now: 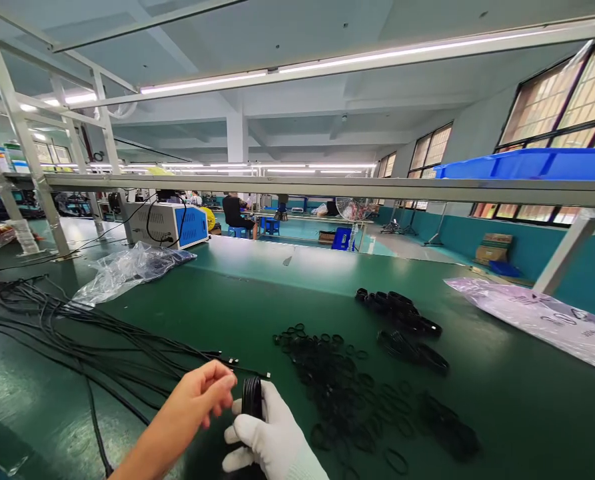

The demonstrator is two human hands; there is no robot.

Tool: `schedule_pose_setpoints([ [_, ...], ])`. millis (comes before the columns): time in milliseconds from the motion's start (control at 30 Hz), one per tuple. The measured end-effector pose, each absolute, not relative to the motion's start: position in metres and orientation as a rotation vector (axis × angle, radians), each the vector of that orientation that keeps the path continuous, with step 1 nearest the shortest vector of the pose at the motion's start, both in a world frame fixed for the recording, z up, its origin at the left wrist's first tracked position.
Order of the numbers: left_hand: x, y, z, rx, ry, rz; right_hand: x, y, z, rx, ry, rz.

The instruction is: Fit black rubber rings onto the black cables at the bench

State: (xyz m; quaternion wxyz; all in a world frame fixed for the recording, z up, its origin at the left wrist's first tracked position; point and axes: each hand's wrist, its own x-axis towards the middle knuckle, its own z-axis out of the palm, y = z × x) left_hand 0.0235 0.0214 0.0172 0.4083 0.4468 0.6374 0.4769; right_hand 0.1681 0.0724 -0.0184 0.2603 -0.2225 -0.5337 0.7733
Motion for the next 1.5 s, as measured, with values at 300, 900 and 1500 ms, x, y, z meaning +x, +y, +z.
schedule_pose_setpoints([
  [300,0.031,0.005,-0.004,1.039,1.211,1.206,0.17,0.062,0.013,-0.588,-1.529,2.208],
  [900,0.026,0.006,-0.03,2.027,1.877,1.462,0.17,0.067,-0.013,-0.325,-1.397,2.424],
  [1500,-0.014,0.014,0.017,1.29,0.917,1.144,0.177,0.066,0.0,-0.054,-0.87,2.856],
])
